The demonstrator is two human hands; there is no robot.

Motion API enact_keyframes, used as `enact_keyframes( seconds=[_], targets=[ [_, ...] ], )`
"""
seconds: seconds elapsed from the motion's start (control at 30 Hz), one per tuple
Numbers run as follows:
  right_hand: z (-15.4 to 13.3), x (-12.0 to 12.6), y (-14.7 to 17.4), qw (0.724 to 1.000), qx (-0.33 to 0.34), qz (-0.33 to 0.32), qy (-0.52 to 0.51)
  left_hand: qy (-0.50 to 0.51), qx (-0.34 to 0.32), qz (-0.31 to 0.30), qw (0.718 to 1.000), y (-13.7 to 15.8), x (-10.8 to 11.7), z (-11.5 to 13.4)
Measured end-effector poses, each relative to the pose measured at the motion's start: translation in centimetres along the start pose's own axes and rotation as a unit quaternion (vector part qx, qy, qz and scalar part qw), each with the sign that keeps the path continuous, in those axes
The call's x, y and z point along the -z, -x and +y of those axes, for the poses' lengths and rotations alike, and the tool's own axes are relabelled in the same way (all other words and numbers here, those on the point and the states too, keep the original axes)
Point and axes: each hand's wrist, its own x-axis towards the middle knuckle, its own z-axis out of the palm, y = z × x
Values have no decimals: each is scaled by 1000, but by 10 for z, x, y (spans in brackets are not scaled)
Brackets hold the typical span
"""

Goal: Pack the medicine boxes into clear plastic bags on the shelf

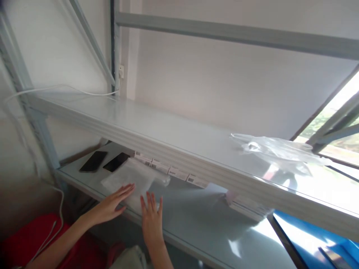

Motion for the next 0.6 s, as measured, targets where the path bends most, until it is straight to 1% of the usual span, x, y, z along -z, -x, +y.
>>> enact_keyframes(
  seconds=[0.03, 0.1, 0.17, 0.2, 0.27, 0.4, 0.5, 0.6],
  targets=[
    [8, 0, 1, 1000, 9, -2, 3, 1, -5, -4, 1000, -2, 5, 5],
    [19, 1, 4, 1000, 20, -2, 7, 1, -1, 7, 1000, -11, 13, 11],
    [24, 2, 9, 1000, 20, 0, 8, -2, 23, 29, 999, -25, 16, 8],
    [25, 3, 11, 1000, 15, 2, 7, -4, 41, 36, 999, -32, 14, 3],
    [25, 4, 13, 1000, 2, 5, 3, -9, 80, 29, 996, -47, 6, -15],
    [22, 6, 10, 999, -35, 2, -7, -51, 157, -25, 986, -63, -21, -57],
    [16, 10, 8, 998, -59, -6, -21, -80, 161, -39, 983, -65, -37, -77],
    [1, 20, 3, 996, -74, -2, -45, -79, 152, -51, 984, -64, -43, -81]
  ],
)
